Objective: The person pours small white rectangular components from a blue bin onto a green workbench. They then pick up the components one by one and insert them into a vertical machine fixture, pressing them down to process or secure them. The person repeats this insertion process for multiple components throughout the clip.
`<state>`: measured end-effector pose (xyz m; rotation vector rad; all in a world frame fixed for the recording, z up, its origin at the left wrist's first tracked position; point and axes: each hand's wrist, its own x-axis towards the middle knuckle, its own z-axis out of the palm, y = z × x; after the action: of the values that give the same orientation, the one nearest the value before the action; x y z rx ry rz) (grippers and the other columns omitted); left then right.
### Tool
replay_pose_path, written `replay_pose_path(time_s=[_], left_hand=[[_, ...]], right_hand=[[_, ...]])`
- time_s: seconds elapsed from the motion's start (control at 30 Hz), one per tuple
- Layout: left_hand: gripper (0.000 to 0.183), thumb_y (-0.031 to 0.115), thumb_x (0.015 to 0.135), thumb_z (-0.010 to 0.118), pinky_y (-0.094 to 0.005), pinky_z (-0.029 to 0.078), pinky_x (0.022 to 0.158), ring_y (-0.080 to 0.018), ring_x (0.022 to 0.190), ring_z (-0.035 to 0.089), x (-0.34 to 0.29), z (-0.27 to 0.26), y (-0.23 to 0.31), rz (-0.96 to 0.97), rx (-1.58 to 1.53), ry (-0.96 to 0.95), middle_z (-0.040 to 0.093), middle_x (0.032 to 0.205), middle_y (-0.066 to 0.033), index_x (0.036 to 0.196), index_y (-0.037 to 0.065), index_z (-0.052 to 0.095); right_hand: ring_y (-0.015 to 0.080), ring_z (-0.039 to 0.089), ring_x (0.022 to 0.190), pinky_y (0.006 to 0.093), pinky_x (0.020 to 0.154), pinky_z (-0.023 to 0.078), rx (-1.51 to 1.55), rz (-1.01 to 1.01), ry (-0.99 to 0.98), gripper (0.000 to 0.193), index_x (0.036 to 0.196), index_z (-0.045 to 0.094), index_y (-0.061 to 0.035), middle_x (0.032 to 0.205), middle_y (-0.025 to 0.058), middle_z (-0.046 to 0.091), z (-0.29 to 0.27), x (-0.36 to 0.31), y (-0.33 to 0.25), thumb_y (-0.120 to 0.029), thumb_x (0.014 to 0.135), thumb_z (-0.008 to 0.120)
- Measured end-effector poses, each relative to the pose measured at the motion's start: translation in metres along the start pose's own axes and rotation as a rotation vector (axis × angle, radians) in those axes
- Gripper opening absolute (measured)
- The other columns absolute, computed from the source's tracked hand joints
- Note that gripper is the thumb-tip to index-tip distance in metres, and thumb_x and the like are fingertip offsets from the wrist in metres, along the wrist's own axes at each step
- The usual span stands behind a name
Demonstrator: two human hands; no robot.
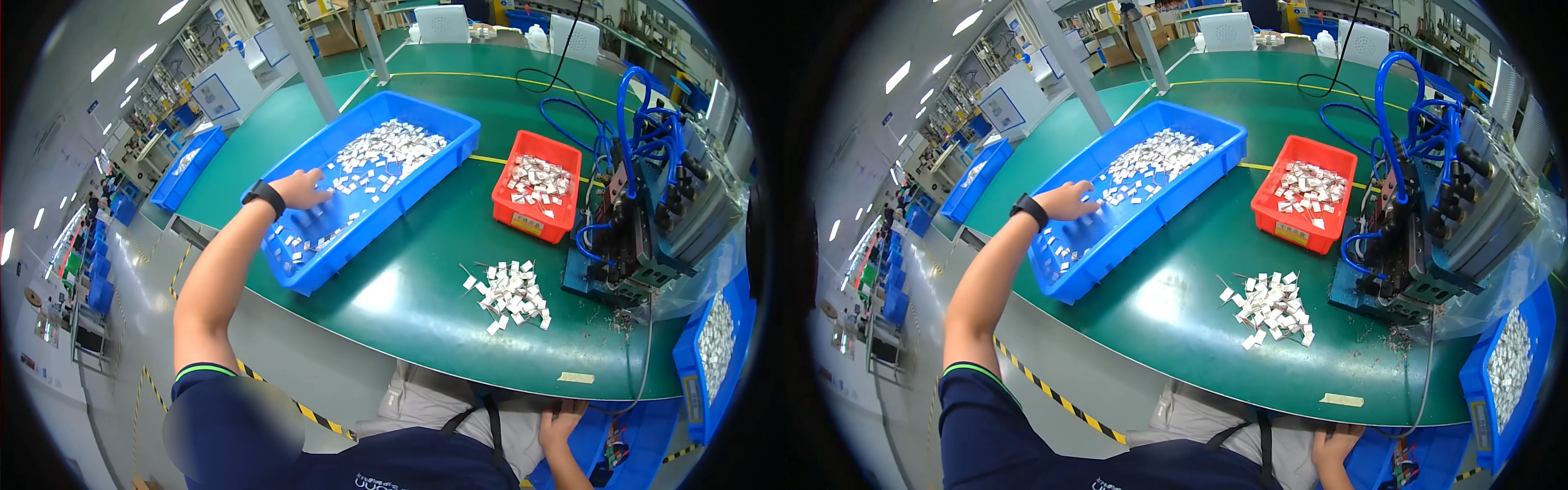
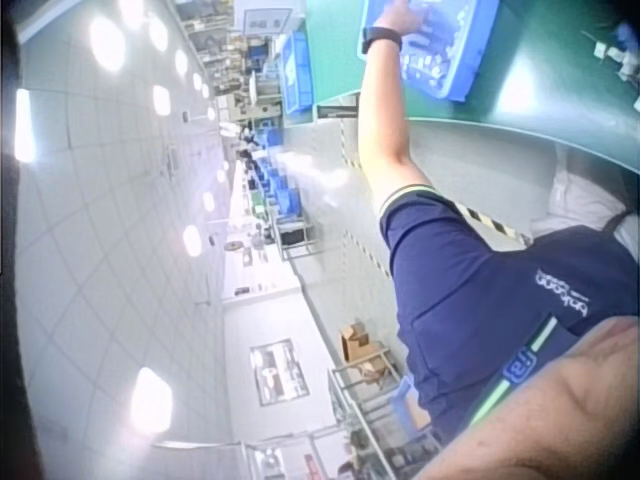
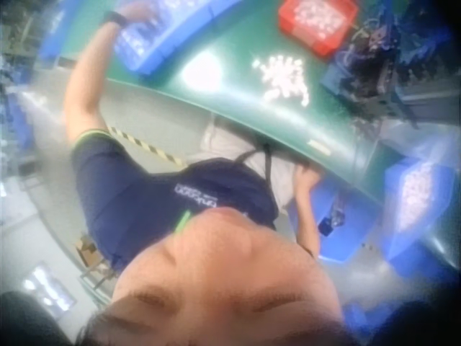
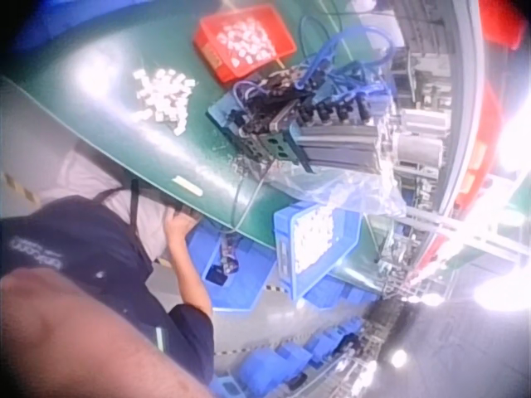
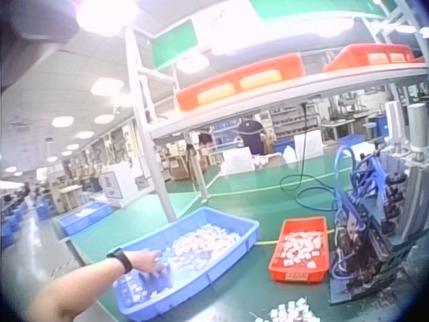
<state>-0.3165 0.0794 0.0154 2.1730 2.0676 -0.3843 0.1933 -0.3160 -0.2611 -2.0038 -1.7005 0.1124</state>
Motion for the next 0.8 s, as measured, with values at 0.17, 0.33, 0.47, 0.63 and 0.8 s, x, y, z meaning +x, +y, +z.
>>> replay_pose_path(time_s=[0.17, 0.33, 0.47, 0.63, 0.8], left_hand=[[0.046, 0.036, 0.09, 0.055, -0.0385, 0.043, 0.097, -0.0318, 0.11, 0.057, 0.005, 0.021, 0.037, 0.264, -0.081, 0.042, 0.054, 0.124, -0.0179, 0.128, 0.011, 0.051], [0.029, 0.022, 0.092, 0.053, -0.0319, 0.047, 0.089, -0.0178, 0.1, 0.059, -0.026, -0.008, 0.06, 0.482, -0.354, -0.475, 0.064, 0.103, -0.0095, 0.116, 0.006, 0.059], [0.034, 0.029, 0.091, 0.055, -0.0357, 0.05, 0.085, -0.0234, 0.1, 0.061, -0.028, -0.016, 0.014, 0.214, -0.313, -0.252, 0.064, 0.103, -0.0142, 0.115, 0.005, 0.059], [0.047, 0.041, 0.092, 0.043, -0.0444, 0.048, 0.09, -0.0403, 0.104, 0.059, -0.025, 0.024, -0.048, -0.122, 0.359, -0.079, 0.06, 0.107, -0.0294, 0.113, 0.0, 0.056], [0.05, 0.038, 0.093, 0.04, -0.0449, 0.045, 0.093, -0.0394, 0.105, 0.06, -0.036, 0.024, -0.009, 0.005, 0.153, -0.252, 0.059, 0.114, -0.0284, 0.122, -0.001, 0.052]], right_hand=[[0.0488, 0.03, 0.128, 0.056, 0.107, 0.021, 0.0, 0.01, -0.027, 0.057, 0.133, 0.047, -0.0063, 0.14, 0.0269, 0.037, -0.005, 0.002, -0.004, -0.021, 0.079, 0.061], [0.0486, 0.031, 0.128, 0.0557, 0.107, 0.021, 0.013, 0.046, -0.021, 0.056, 0.133, 0.048, -0.0068, 0.14, 0.0263, 0.037, -0.005, -0.003, -0.001, -0.022, 0.08, 0.061], [0.0486, 0.031, 0.127, 0.0556, 0.106, 0.021, -0.003, 0.018, 0.014, 0.056, 0.132, 0.048, -0.0064, 0.139, 0.0257, 0.038, -0.005, -0.002, 0.001, -0.023, 0.08, 0.061], [0.0481, 0.033, 0.126, 0.0563, 0.106, 0.021, 0.017, 0.002, 0.011, 0.057, 0.132, 0.048, -0.0055, 0.137, 0.026, 0.04, -0.004, 0.002, -0.002, -0.024, 0.079, 0.06], [0.0478, 0.033, 0.125, 0.057, 0.106, 0.022, 0.011, 0.003, -0.011, 0.058, 0.132, 0.048, -0.0051, 0.136, 0.0262, 0.041, -0.009, 0.001, -0.002, -0.023, 0.078, 0.06]])
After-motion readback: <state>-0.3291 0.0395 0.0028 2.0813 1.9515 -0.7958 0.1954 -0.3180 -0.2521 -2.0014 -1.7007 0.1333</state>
